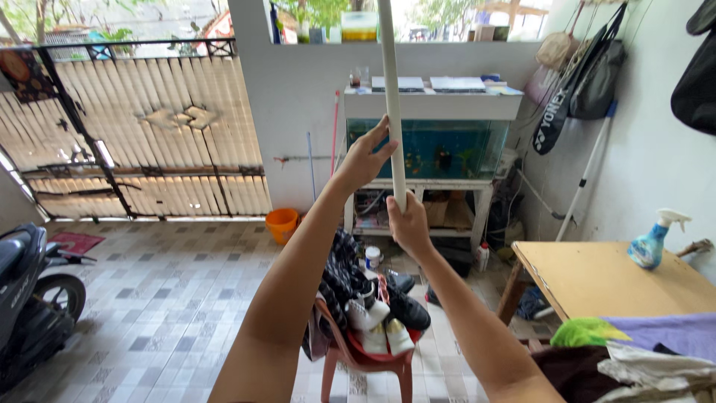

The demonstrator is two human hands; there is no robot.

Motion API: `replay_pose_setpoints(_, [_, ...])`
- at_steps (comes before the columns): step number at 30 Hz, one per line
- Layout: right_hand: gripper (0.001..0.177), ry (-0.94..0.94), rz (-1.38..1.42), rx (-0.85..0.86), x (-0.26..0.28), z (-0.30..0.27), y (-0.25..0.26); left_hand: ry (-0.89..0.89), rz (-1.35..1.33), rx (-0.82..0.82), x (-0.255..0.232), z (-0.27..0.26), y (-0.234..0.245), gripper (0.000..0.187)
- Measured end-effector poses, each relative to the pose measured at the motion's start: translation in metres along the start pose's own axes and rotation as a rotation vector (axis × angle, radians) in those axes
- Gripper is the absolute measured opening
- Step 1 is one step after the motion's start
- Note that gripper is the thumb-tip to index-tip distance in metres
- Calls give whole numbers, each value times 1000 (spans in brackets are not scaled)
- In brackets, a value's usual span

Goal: The person uses a long pole to lift clothes on hangers and place them onto an overhead clothesline. They repeatedly pick up garments from a table, hook them onto the pole, and hang them outside.

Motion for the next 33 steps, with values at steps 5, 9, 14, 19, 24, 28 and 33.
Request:
replay_pose_setpoints(5, [26, 116, 23, 8, 40, 103, -13, 72, 152, 50, 3, -7, 26, 78])
replay_pose_setpoints(9, [25, 213, -136, -102, 72, 189, -19, 107, 138, 61, 24, -8, 50, 82])
replay_pose_setpoints(14, [22, 133, -127, -144, 101, 292, -24, 65, 12, 25, 60, -1, 80, 84])
replay_pose_setpoints(19, [24, 182, -78, -109, 125, 377, -35, 117, -4, 17, 105, 6, 106, 86])
replay_pose_setpoints(24, [22, 217, -105, -137, 130, 432, -41, 133, -78, 31, 139, 6, 128, 87])
replay_pose_setpoints(28, [22, 228, -131, -125, 133, 479, -32, 188, -69, 44, 162, 0, 139, 85])
replay_pose_setpoints(33, [19, 239, -73, -96, 114, 525, -12, 221, -83, 59, 184, -11, 138, 83])
Point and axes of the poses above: each hand's wrist, its own z-axis towards the middle knuckle, its own y-axis out of the back of the hand, x = y × z, the point moved 10 cm from there along z, towards the middle knuckle, and after that the axes turned 1 degree about -x, right-handed, at the moved point
